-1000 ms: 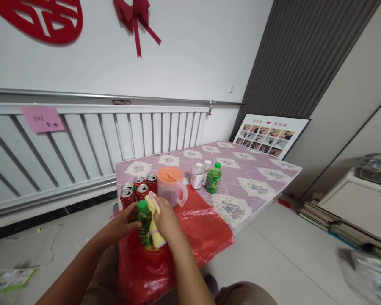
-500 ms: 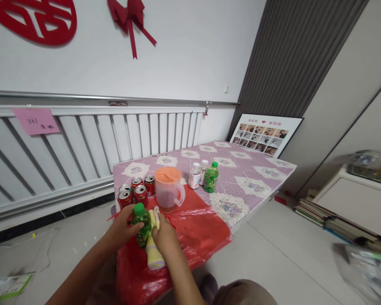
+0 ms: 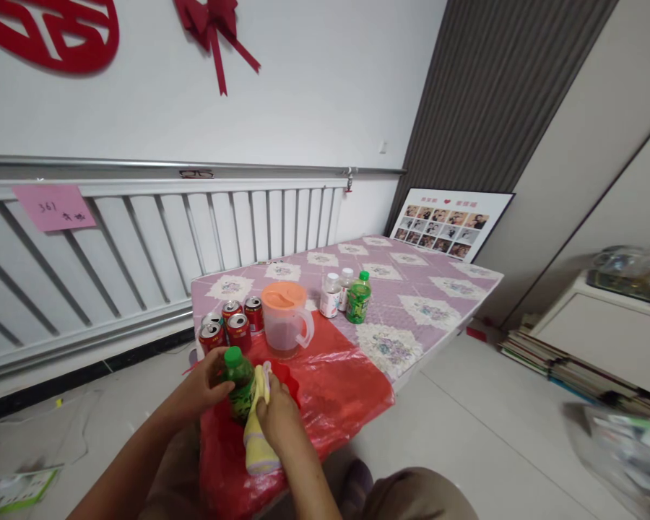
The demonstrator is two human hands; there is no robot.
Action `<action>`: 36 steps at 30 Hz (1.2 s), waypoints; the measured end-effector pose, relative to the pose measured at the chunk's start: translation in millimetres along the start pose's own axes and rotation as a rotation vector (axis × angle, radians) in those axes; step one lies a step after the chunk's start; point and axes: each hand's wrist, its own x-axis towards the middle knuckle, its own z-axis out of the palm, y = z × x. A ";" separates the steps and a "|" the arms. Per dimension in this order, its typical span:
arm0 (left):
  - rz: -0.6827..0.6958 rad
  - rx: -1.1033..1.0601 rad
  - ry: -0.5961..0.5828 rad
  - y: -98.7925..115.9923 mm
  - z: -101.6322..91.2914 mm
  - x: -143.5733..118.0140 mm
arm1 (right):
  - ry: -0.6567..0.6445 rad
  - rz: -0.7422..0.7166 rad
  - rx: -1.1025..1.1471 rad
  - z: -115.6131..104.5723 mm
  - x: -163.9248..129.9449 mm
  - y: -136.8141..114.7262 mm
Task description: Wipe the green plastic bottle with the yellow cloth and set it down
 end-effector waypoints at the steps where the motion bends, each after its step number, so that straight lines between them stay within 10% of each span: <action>1: 0.007 -0.008 -0.033 0.0 -2.4 -0.6 | -0.010 0.001 -0.006 -0.8 -1.2 0.8; 11: 0.016 -0.030 -0.037 -4.9 -5.1 -2.2 | 0.030 -0.246 -0.048 -44.2 1.8 -68.0; 22: 0.023 0.096 0.030 0.7 3.6 -7.7 | -0.201 0.057 -0.281 -17.5 -1.4 -15.8; 29: 0.052 0.288 0.296 -2.6 23.1 -6.9 | -0.077 -0.110 -0.205 -45.4 7.7 -54.5; 36: 0.038 0.048 0.085 -1.7 11.2 -2.9 | -0.046 -0.184 -0.104 -44.9 14.5 -55.6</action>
